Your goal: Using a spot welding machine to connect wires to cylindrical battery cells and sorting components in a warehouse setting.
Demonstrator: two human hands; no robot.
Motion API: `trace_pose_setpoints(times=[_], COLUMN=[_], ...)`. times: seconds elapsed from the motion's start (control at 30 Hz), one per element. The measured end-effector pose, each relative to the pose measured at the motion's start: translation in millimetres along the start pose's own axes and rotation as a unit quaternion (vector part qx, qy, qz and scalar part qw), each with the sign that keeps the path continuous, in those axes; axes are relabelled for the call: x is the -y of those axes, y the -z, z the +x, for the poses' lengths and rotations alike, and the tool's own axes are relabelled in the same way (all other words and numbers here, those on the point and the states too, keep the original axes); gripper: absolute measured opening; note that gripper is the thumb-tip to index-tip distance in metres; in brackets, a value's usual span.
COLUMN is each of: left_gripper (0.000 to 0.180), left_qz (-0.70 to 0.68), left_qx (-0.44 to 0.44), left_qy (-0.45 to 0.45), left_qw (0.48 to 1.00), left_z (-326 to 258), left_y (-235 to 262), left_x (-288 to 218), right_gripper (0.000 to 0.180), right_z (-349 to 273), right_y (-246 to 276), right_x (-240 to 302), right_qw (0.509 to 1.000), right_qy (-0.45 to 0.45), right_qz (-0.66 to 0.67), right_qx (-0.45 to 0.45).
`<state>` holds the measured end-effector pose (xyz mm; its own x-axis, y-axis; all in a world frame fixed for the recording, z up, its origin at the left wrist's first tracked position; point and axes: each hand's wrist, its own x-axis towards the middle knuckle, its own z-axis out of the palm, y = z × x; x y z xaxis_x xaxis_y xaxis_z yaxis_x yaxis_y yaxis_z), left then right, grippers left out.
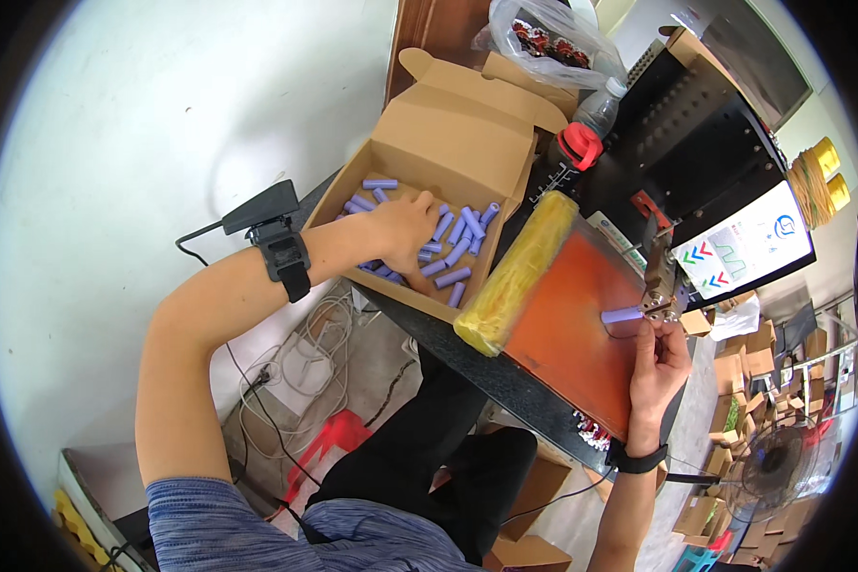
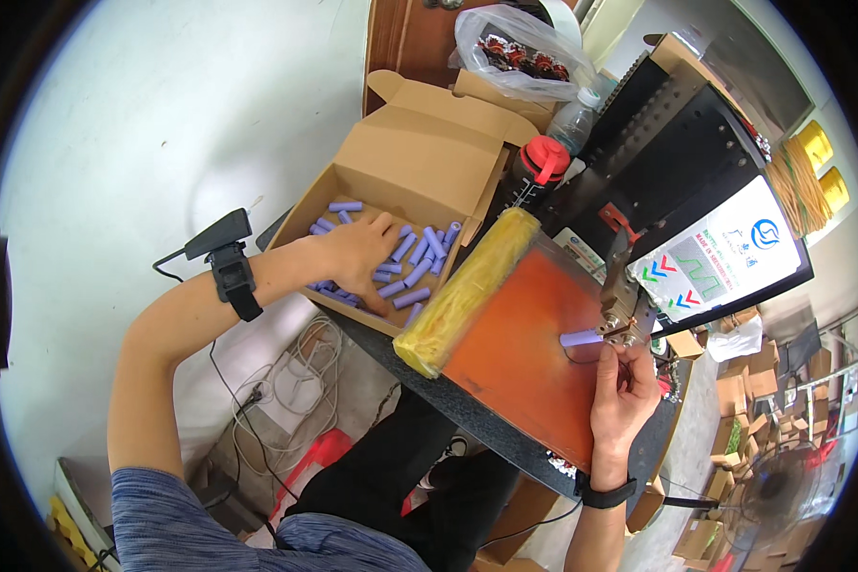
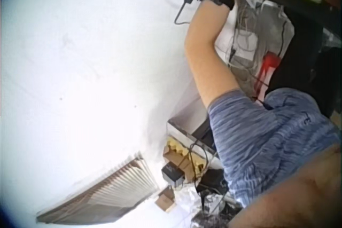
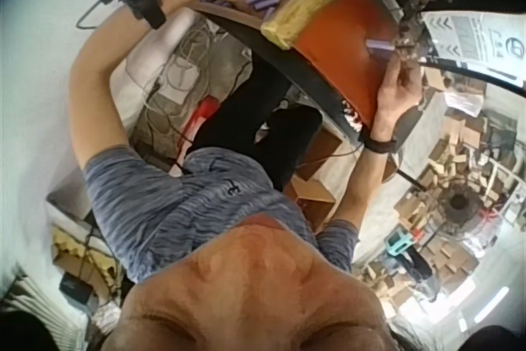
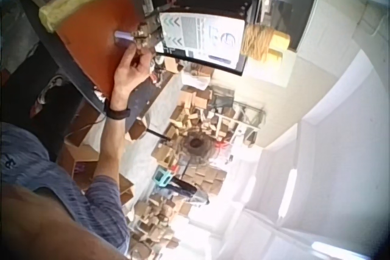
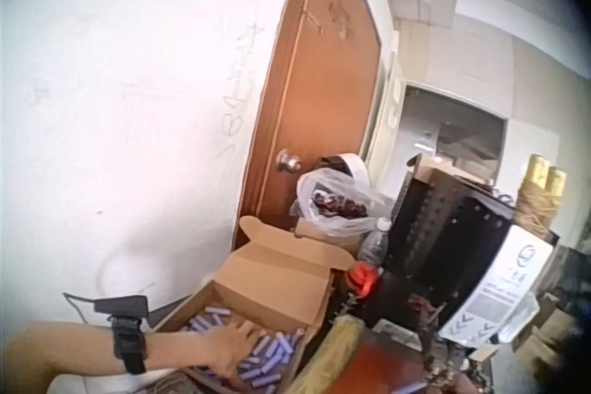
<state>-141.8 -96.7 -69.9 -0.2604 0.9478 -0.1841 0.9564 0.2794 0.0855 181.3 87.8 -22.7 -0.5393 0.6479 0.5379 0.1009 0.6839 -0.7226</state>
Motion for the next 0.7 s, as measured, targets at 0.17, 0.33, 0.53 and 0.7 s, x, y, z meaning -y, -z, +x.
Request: trace_pose_setpoints(times=[0.17,0.33,0.53,0.7], left_gripper=[0.097,0.084,0.060,0.050], left_qz=[-0.052,-0.016,0.017,0.017], left_qx=[0.000,-0.007,-0.030,-0.031], left_qy=[-0.033,-0.008,-0.004,0.024], left_qw=[0.998,1.000,0.999,0.999], left_z=[3.5,10.4,16.0,27.4], left_y=[-3.9,-6.9,-16.0,-4.9], left_x=[23.4,11.4,12.1,18.1], right_gripper=[0.007,0.007,0.006,0.005], right_z=[-0.1,-1.8,-1.5,1.4], right_y=[-1.5,0.4,1.7,-1.7], right_x=[0.8,1.5,8.4,12.2], right_qw=[1.000,1.000,0.999,1.000], right_qy=[-0.007,-0.014,-0.045,0.008], right_qz=[0.000,0.009,-0.001,-0.007], right_qx=[0.009,0.008,0.005,0.011])
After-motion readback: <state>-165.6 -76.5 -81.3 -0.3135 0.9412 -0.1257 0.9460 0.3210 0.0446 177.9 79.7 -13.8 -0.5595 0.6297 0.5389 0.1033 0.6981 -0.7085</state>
